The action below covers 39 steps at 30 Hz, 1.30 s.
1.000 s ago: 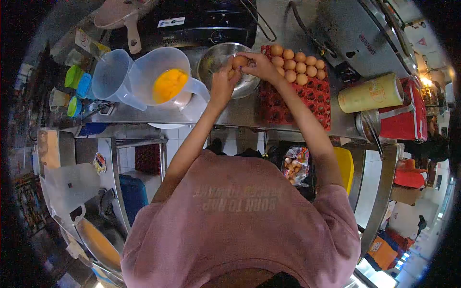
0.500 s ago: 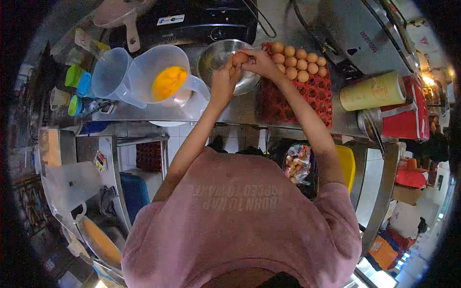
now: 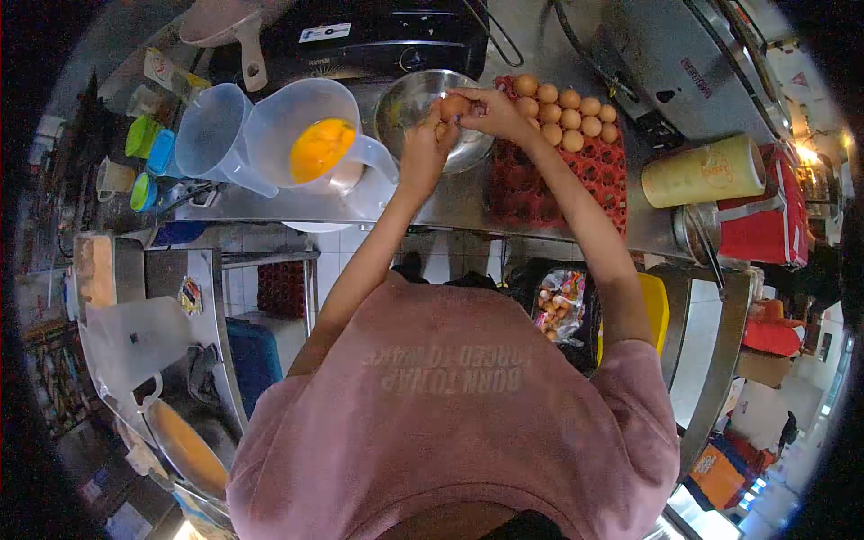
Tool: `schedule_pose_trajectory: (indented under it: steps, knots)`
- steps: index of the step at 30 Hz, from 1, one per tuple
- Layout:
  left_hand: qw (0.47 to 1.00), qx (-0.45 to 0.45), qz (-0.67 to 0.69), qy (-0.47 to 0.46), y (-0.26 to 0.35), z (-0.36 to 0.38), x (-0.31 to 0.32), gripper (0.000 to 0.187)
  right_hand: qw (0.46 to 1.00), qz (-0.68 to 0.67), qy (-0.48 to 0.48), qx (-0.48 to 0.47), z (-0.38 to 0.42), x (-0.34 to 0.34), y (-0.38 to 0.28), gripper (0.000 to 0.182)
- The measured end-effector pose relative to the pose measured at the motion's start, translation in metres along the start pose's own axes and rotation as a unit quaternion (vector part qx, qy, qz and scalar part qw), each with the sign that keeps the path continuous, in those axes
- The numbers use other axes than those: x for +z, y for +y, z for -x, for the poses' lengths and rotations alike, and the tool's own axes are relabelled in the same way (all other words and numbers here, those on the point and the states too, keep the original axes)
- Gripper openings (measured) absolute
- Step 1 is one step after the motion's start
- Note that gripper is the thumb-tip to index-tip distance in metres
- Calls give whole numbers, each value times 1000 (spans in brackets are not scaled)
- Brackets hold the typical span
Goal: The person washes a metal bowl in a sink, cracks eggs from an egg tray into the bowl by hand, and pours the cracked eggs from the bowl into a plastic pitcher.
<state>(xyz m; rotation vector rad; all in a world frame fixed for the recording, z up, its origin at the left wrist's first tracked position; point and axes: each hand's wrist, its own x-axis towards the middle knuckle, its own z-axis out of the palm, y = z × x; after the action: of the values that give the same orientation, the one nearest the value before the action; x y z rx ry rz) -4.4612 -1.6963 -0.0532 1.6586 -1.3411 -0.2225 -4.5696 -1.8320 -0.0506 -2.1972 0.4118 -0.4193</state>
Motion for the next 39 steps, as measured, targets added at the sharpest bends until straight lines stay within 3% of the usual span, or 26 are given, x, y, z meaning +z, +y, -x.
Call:
schedule_pose_trajectory:
  steps: [2, 5, 8, 10, 14, 17, 20, 22, 25, 28, 32, 35, 39]
  knots:
    - [1000, -4, 3, 5, -5, -1, 1, 39, 999, 20, 7, -30, 2, 0, 2, 46]
    - [999, -10, 36, 12, -13, -3, -2, 37, 999, -30, 5, 18, 5, -11, 9, 41]
    - [996, -57, 71, -1, -6, -4, -7, 36, 998, 30, 27, -46, 4, -6, 8, 34]
    - [989, -137, 46, -1, -6, -4, -5, 34, 998, -57, 4, 17, 4, -4, 6, 33]
    - [985, -132, 97, 58, -20, -3, 3, 35, 958, -281, -10, 62, 6, 2, 6, 36]
    - [978, -163, 121, 55, -13, -4, 0, 36, 977, -187, 1, 107, 7, -1, -16, 39]
    - [983, -139, 105, 53, -12, -5, -1, 37, 994, -95, -20, 39, 6, 2, -6, 40]
    - [994, -86, 36, 51, -12, -10, -5, 37, 994, -92, -20, 56, 4, -1, -2, 40]
    - [999, -18, 38, 29, -15, -15, -7, 38, 996, -70, -28, 53, 3, -4, -11, 39]
    - [996, -44, 29, -74, -8, -19, -11, 37, 999, -32, -24, 23, 1, -2, -5, 37]
    - [997, -35, 9, -67, -6, -17, -9, 35, 997, -27, -17, 69, 3, 6, -8, 36]
    - [996, -46, 43, -63, -14, -16, -5, 35, 999, -4, 13, -40, 2, 12, 4, 35]
    - [994, -59, 73, -51, -21, -15, -1, 37, 997, 48, 28, -57, -3, 15, 10, 25]
